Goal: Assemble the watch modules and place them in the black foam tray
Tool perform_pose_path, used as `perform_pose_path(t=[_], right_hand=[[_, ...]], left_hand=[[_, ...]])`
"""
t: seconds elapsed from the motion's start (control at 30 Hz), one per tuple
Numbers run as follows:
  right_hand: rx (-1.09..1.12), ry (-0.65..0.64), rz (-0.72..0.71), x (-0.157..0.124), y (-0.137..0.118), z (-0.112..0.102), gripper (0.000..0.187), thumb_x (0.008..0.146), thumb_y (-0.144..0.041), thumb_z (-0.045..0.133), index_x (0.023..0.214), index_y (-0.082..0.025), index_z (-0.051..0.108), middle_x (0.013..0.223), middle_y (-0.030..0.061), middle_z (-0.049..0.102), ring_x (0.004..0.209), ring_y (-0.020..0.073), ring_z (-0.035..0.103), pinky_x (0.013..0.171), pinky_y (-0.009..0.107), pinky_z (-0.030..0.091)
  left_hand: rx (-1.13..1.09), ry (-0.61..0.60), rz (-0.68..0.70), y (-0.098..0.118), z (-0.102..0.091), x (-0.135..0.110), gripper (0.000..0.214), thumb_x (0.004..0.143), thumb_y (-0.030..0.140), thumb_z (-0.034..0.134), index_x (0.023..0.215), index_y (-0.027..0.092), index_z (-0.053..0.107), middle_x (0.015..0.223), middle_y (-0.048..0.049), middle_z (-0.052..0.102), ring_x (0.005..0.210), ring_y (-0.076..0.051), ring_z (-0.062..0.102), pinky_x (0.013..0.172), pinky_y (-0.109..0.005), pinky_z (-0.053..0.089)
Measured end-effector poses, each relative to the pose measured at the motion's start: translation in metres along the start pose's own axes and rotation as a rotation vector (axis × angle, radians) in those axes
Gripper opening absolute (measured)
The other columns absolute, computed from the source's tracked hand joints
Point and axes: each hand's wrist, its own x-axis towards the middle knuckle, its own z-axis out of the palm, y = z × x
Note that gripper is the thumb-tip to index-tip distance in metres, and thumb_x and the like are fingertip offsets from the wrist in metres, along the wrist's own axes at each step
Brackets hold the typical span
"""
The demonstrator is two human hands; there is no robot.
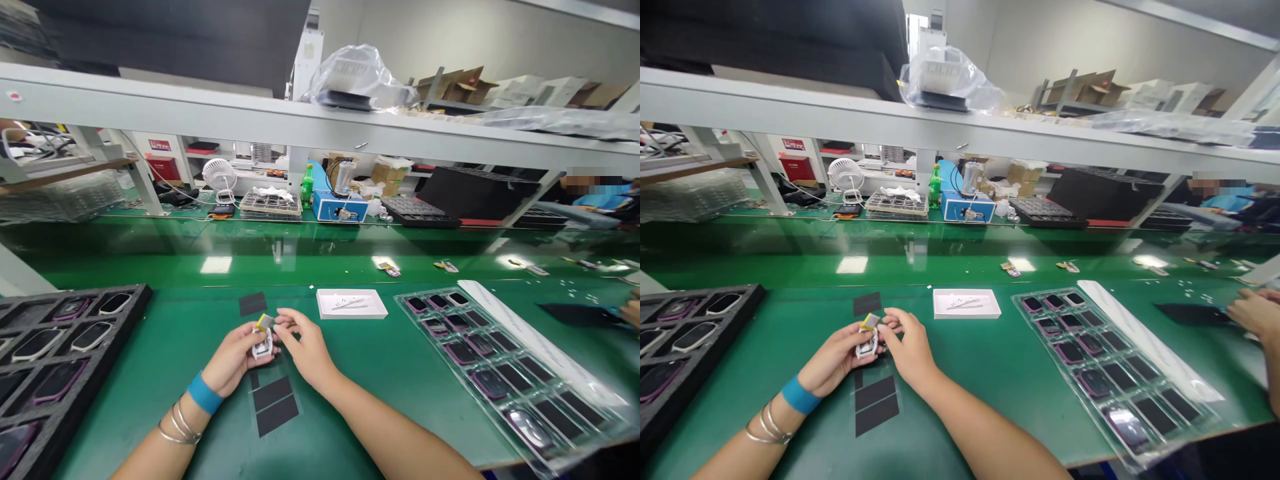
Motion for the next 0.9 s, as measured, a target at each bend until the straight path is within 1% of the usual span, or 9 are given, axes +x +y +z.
perform_pose_path(t=[0.03,0.1,0.17,0.23,0.33,0.5,0.6,0.8,0.9], right_hand=[[-0.022,-0.026,0.002,-0.001,0.001,0.004,0.017,0.082,-0.022,0.054,0.095,-0.022,0.065,0.091,0.0040,0.065,0.081,0.0152,0.059,0.076,0.029,0.047],[-0.135,-0.149,-0.041,-0.005,0.002,0.011,0.011,0.080,-0.018,0.056,0.081,-0.020,0.066,0.083,0.0024,0.065,0.080,0.0153,0.058,0.078,0.030,0.046],[-0.281,-0.271,-0.102,-0.010,0.002,0.019,0.007,0.076,-0.013,0.062,0.074,-0.019,0.067,0.082,0.0021,0.065,0.084,0.0164,0.056,0.083,0.031,0.043],[-0.397,-0.330,-0.135,-0.014,0.002,0.025,0.005,0.073,-0.013,0.066,0.076,-0.018,0.067,0.088,0.0034,0.064,0.089,0.0175,0.054,0.086,0.031,0.042],[-0.483,-0.358,-0.137,-0.017,0.002,0.030,0.002,0.073,-0.015,0.067,0.074,-0.017,0.067,0.090,0.0036,0.061,0.091,0.0168,0.051,0.087,0.030,0.042],[-0.475,-0.348,-0.102,-0.015,0.003,0.031,0.006,0.073,-0.015,0.068,0.068,-0.018,0.065,0.089,0.0020,0.059,0.089,0.0163,0.051,0.085,0.030,0.042],[-0.500,-0.358,-0.126,-0.015,0.005,0.032,0.009,0.076,-0.013,0.065,0.068,-0.017,0.062,0.087,0.0024,0.057,0.088,0.0165,0.050,0.083,0.030,0.042],[-0.613,-0.448,-0.372,-0.022,-0.003,0.022,0.004,0.083,-0.017,0.057,0.080,-0.018,0.054,0.091,0.0042,0.054,0.087,0.0176,0.048,0.077,0.031,0.042],[-0.516,-0.423,-0.472,-0.023,-0.013,0.012,0.002,0.085,-0.017,0.053,0.084,-0.018,0.052,0.094,0.0053,0.054,0.089,0.0174,0.049,0.080,0.032,0.042]], left_hand=[[-0.021,0.054,0.036,0.001,-0.004,0.003,0.017,0.072,0.015,0.065,0.088,0.013,0.061,0.080,-0.0081,0.069,0.069,-0.017,0.067,0.061,-0.026,0.055],[-0.050,0.140,0.085,0.003,-0.011,0.007,0.014,0.074,0.012,0.062,0.088,0.013,0.060,0.082,-0.0086,0.070,0.073,-0.017,0.067,0.066,-0.027,0.055],[-0.059,0.169,0.098,0.004,-0.016,0.009,0.013,0.075,0.011,0.060,0.088,0.013,0.059,0.083,-0.0097,0.070,0.077,-0.018,0.067,0.068,-0.029,0.055],[-0.059,0.171,0.102,0.004,-0.017,0.009,0.013,0.075,0.010,0.060,0.087,0.013,0.059,0.084,-0.0106,0.070,0.080,-0.020,0.067,0.069,-0.029,0.055],[-0.053,0.163,0.109,0.004,-0.017,0.008,0.013,0.074,0.011,0.061,0.087,0.013,0.059,0.085,-0.0113,0.070,0.081,-0.020,0.067,0.070,-0.030,0.054],[-0.037,0.142,0.108,0.003,-0.016,0.009,0.014,0.072,0.013,0.064,0.085,0.012,0.060,0.086,-0.0116,0.071,0.081,-0.020,0.066,0.071,-0.029,0.054],[-0.035,0.137,0.108,0.003,-0.017,0.009,0.014,0.071,0.013,0.065,0.085,0.012,0.061,0.086,-0.0116,0.071,0.079,-0.019,0.066,0.071,-0.029,0.053],[-0.036,0.150,0.105,0.005,-0.015,0.008,0.015,0.068,0.016,0.068,0.082,0.013,0.063,0.083,-0.0111,0.071,0.076,-0.018,0.066,0.068,-0.027,0.052],[-0.020,0.148,0.104,0.006,-0.014,0.008,0.016,0.067,0.017,0.069,0.081,0.013,0.063,0.083,-0.0106,0.070,0.074,-0.018,0.065,0.065,-0.026,0.051]])
